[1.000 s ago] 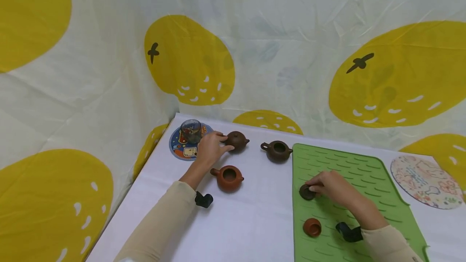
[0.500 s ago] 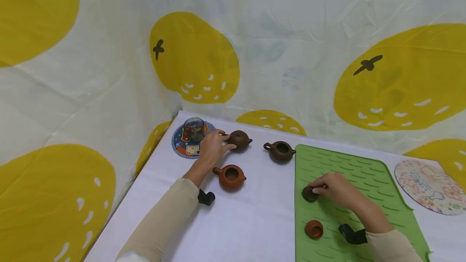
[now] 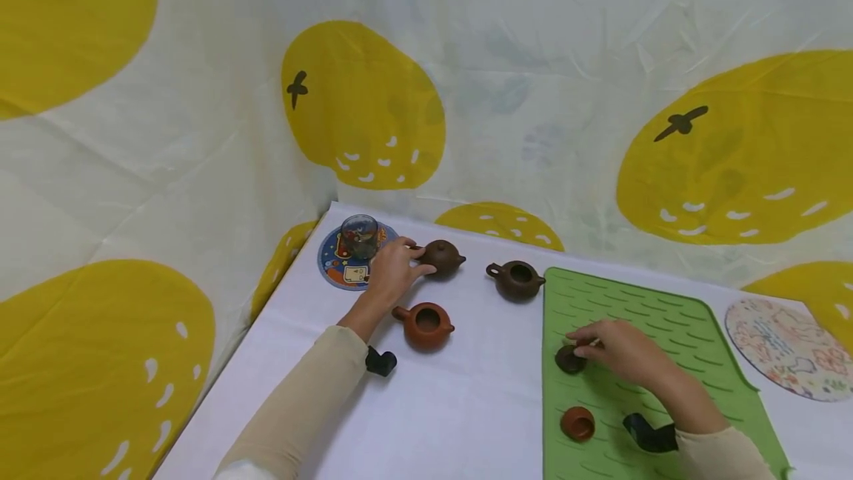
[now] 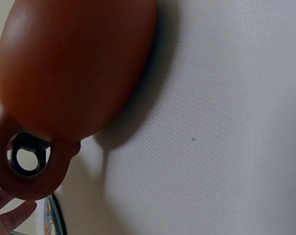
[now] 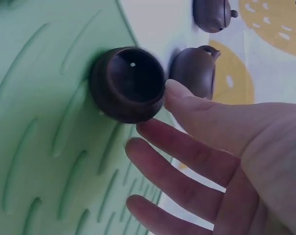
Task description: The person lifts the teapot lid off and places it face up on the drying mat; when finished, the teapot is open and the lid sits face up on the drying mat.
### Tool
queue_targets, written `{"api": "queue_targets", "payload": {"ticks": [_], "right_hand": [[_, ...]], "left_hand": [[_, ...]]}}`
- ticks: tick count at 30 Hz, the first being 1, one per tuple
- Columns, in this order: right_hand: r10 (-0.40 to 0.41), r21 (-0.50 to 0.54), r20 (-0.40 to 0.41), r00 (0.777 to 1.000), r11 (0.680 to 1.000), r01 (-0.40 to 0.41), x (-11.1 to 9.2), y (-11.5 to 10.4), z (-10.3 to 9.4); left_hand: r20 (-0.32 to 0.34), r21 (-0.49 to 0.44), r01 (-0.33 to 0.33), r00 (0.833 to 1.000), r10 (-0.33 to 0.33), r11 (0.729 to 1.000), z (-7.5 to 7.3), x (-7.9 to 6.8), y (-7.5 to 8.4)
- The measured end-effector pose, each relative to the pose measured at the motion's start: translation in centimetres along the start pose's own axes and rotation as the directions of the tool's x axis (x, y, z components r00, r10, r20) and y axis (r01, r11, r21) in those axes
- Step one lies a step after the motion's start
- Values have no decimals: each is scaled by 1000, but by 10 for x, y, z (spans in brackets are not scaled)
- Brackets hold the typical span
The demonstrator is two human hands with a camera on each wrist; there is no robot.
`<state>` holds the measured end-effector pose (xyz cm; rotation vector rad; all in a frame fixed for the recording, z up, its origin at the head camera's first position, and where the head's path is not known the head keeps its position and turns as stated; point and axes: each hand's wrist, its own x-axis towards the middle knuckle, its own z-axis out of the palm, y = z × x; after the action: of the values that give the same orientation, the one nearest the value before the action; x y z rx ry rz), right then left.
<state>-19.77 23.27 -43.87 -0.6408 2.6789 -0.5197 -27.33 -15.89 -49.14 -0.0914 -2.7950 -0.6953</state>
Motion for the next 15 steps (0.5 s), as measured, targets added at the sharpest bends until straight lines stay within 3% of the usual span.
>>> {"api": "queue_targets", "payload": {"ticks": [4,9,15], "right_hand": [[1,-29,-29,1000,1000,-2,4,-9,-6],[-16,-80,-70,997,997,10,24,-35,-20],[-119,-163,-166,979,982,92,61,-78,-42]], "left_hand": [[-2,-5,7,1000,-7,1000,0,0,-1],[8,3,9,1000,-9,1000,-1,0,-2],[29,-3,-5,1000,5,1000,-1,-1,-2]]}}
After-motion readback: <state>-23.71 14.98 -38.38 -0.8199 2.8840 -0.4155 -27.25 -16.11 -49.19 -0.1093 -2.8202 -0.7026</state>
